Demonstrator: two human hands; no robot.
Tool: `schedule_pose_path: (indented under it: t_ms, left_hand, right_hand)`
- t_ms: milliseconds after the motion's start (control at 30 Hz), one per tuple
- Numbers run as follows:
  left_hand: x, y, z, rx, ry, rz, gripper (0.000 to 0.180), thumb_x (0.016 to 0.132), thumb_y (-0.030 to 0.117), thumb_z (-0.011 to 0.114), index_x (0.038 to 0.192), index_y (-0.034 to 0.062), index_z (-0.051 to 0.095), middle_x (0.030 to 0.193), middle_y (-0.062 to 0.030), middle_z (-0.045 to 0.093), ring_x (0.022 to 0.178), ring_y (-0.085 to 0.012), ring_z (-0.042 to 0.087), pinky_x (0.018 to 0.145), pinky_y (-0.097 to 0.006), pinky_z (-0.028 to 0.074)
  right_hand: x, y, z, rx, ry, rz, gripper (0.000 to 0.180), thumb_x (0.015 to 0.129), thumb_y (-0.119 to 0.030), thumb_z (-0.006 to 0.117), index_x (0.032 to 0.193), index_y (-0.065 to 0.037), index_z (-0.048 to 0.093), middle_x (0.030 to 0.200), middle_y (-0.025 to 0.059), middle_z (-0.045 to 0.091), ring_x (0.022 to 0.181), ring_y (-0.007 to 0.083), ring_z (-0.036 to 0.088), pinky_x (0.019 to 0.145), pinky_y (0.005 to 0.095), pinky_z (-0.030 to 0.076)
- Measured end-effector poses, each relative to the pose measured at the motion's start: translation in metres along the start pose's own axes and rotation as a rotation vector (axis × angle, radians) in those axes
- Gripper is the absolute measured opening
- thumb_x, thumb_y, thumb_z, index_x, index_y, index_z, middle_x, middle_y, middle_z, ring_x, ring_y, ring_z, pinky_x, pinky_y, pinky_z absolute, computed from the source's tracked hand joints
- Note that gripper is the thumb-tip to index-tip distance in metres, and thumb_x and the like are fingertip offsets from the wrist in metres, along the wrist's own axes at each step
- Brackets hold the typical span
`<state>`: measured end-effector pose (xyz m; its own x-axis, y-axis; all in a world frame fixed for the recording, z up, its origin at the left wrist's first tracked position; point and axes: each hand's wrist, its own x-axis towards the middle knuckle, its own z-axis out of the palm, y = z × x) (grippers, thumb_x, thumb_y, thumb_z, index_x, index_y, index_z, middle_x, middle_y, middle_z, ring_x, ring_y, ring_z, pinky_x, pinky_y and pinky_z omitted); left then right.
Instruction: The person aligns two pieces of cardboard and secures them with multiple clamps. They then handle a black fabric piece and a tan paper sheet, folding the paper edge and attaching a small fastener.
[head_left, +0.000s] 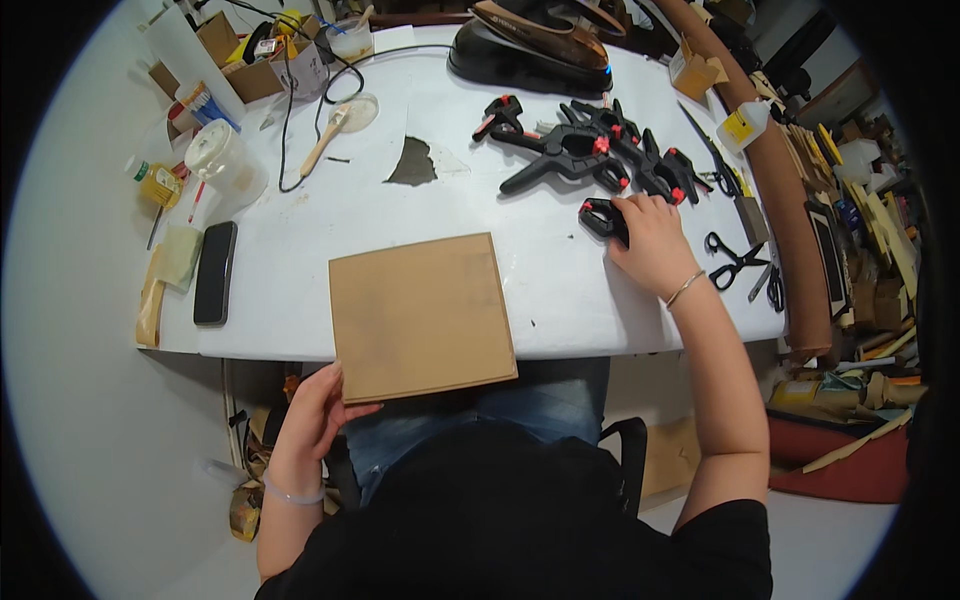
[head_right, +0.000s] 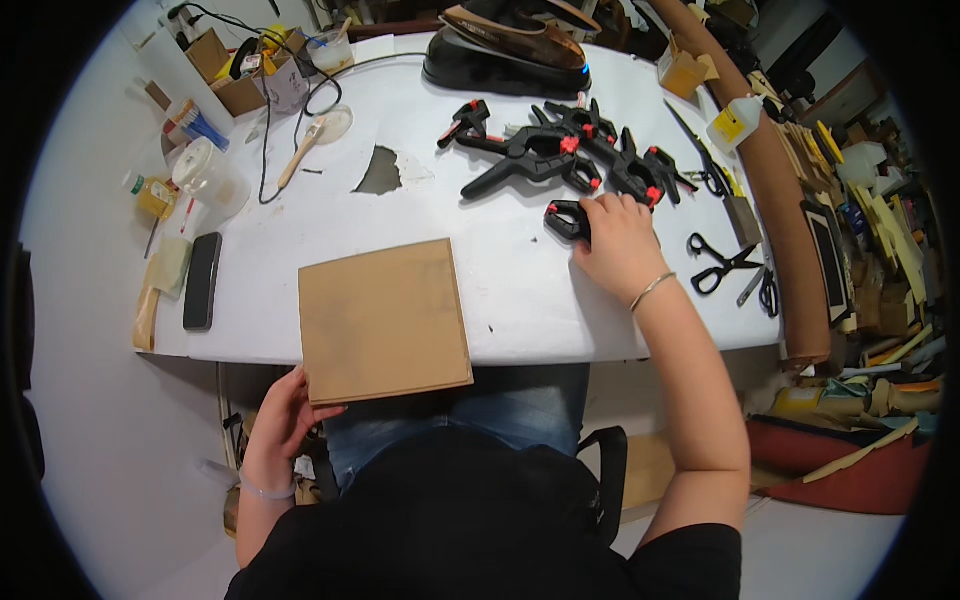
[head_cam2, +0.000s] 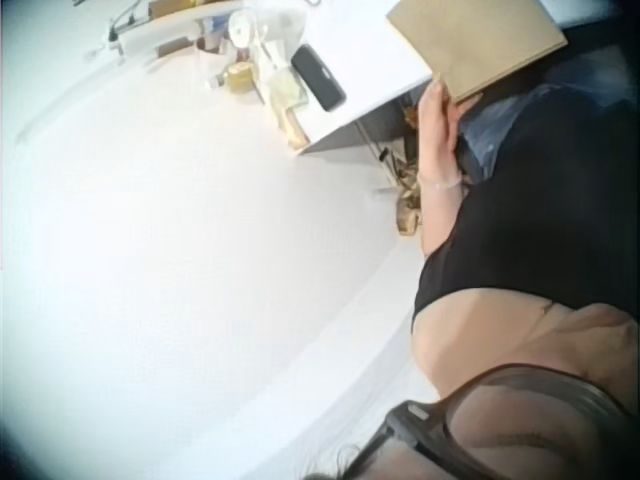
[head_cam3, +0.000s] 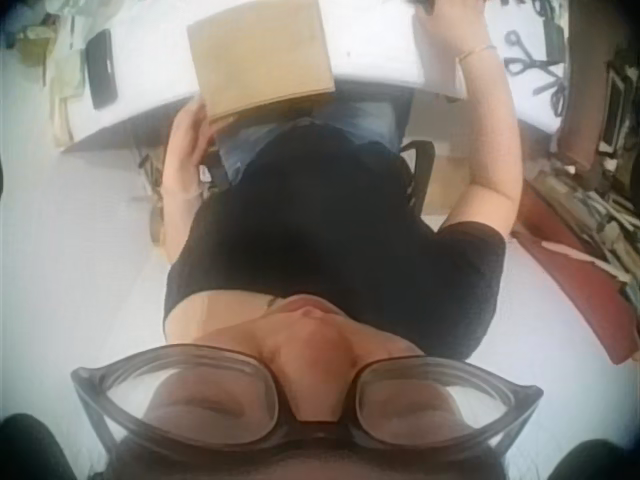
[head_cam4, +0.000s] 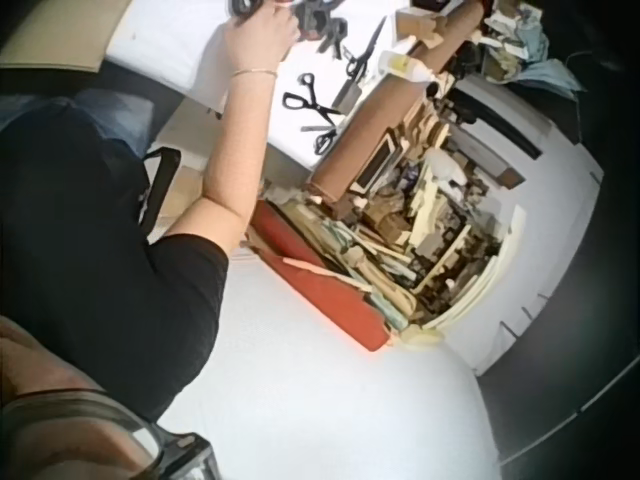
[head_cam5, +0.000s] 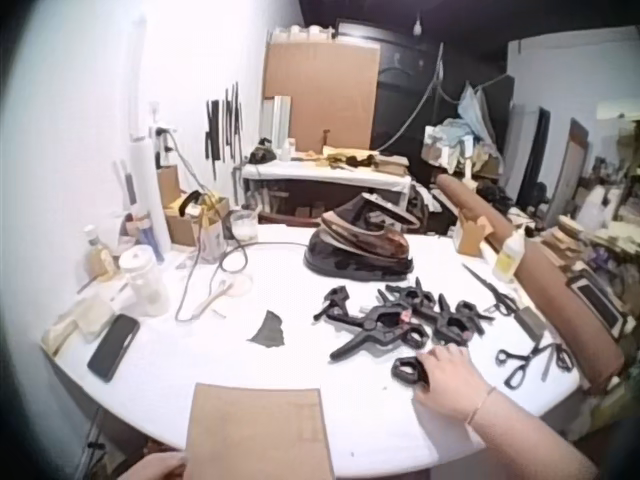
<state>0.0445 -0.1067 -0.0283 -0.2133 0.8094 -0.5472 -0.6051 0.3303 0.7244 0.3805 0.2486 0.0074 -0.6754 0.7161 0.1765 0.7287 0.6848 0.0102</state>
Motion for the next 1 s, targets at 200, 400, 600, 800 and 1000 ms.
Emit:
schedule_pose_path:
  t_ms: [200, 400, 600, 800, 1000]
  left_hand:
    - [0.003, -0.011, -0.001, 0.077, 0.037, -0.042, 0.039, 0.108, 0.029, 0.056, 0.126, -0.0053, 0.064, 0.116, -0.0136, 0.073, 0.104, -0.0219, 0.073, 0.091, -0.039, 0.061]
    - [0.009, -0.025, -0.005, 0.075, 0.084, -0.045, 0.045, 0.105, 0.032, 0.061, 0.130, -0.0055, 0.061, 0.117, -0.0148, 0.072, 0.104, -0.0263, 0.073, 0.088, -0.041, 0.063]
    - [0.012, -0.016, 0.021, 0.088, 0.053, -0.094, 0.049, 0.104, 0.034, 0.061, 0.133, -0.0051, 0.060, 0.120, -0.0166, 0.072, 0.104, -0.0270, 0.074, 0.086, -0.042, 0.064]
    - [0.010, -0.026, 0.017, 0.119, 0.056, -0.034, 0.054, 0.102, 0.040, 0.060, 0.136, -0.0031, 0.059, 0.120, -0.0154, 0.072, 0.103, -0.0262, 0.074, 0.085, -0.040, 0.064]
    - [-0.004, -0.035, 0.008, 0.126, 0.026, -0.014, 0.056, 0.102, 0.041, 0.060, 0.135, -0.0032, 0.059, 0.121, -0.0149, 0.071, 0.103, -0.0258, 0.074, 0.083, -0.040, 0.064]
  right_hand:
    - [-0.024, -0.007, -0.019, -0.005, -0.024, -0.052, 0.044, 0.072, -0.009, 0.076, 0.115, -0.003, 0.065, 0.120, 0.0114, 0.062, 0.118, 0.0321, 0.056, 0.107, 0.0425, 0.041]
    - [-0.077, -0.067, -0.058, 0.700, -0.049, 0.129, 0.035, 0.082, -0.014, 0.080, 0.110, -0.003, 0.062, 0.094, 0.0108, 0.065, 0.084, 0.0266, 0.064, 0.081, 0.0349, 0.052]
    - [-0.174, -0.109, -0.024, 1.320, -0.564, 0.482, 0.027, 0.098, -0.025, 0.074, 0.112, -0.004, 0.062, 0.091, 0.0009, 0.064, 0.085, 0.0103, 0.057, 0.080, 0.0279, 0.050]
    - [-0.178, -0.132, 0.006, 0.833, -0.567, 0.348, 0.035, 0.092, -0.033, 0.076, 0.089, 0.001, 0.068, 0.081, 0.0144, 0.067, 0.073, 0.0294, 0.066, 0.071, 0.0386, 0.055]
    - [-0.167, -0.148, 0.011, 0.600, -0.329, 0.170, 0.032, 0.087, -0.030, 0.080, 0.080, -0.001, 0.067, 0.079, 0.0172, 0.066, 0.073, 0.0401, 0.066, 0.066, 0.0469, 0.055]
